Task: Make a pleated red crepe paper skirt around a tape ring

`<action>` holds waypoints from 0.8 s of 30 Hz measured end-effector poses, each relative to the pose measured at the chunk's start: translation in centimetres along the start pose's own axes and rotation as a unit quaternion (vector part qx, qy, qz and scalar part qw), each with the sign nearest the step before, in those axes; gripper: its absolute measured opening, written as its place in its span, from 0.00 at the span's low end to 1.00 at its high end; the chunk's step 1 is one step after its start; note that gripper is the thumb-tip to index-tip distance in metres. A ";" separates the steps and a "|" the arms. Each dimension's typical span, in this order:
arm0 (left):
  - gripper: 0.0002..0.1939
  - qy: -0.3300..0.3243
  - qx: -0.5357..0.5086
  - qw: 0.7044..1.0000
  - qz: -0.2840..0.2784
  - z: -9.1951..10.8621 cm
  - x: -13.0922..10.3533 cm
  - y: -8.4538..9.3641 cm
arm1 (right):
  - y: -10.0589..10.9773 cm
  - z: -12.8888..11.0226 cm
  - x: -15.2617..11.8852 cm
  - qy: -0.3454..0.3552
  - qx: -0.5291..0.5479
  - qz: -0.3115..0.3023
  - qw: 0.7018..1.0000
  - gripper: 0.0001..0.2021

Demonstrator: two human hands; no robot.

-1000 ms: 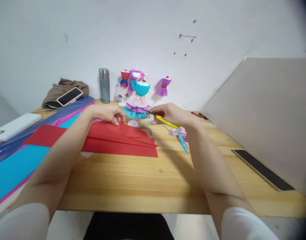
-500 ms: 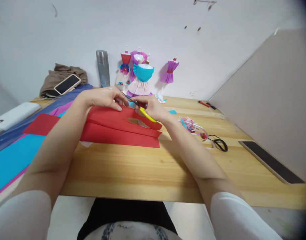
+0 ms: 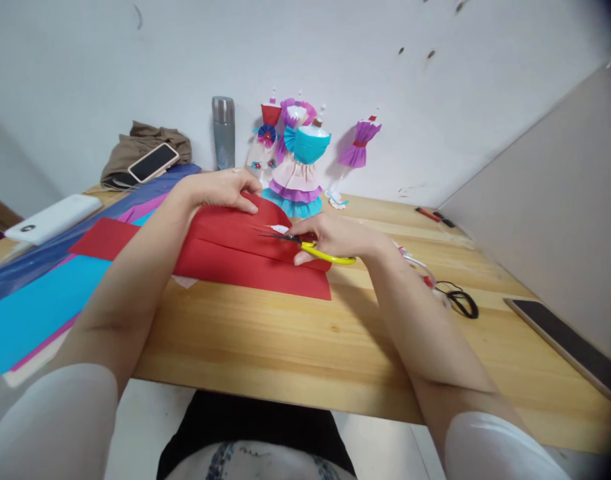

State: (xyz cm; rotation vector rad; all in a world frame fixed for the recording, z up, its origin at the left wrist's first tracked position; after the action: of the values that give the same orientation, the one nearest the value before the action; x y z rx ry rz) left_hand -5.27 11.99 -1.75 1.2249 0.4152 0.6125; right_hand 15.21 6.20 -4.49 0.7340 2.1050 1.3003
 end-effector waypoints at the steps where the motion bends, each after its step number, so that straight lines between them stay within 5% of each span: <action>1: 0.15 0.002 0.003 1.000 0.003 0.0 0.0 0.0 | 0.0 0.4 0.0 -0.020 -0.030 0.007 0.999 0.27; 6: 0.17 0.006 0.001 1.000 0.016 0.2 -0.3 0.4 | 0.1 2.2 0.1 -0.083 -0.087 0.021 0.993 0.23; 24: 0.14 0.012 -0.016 1.000 0.019 2.1 -1.0 1.1 | 0.1 1.8 0.8 -0.075 -0.164 0.106 0.978 0.24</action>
State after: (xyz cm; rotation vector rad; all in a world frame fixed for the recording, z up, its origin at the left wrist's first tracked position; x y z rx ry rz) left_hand -4.99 10.06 -0.14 1.1987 0.4016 0.6643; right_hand 15.94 7.85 -5.24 0.8964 1.6718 1.6039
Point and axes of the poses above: each hand's wrist, its own x-axis towards the middle knuckle, its own y-axis out of the back of the hand, z = x × y, the point moved 4 cm from there along x, towards the middle knuckle, and after that the axes turned 7 degrees about -y, right-handed, at the moved point
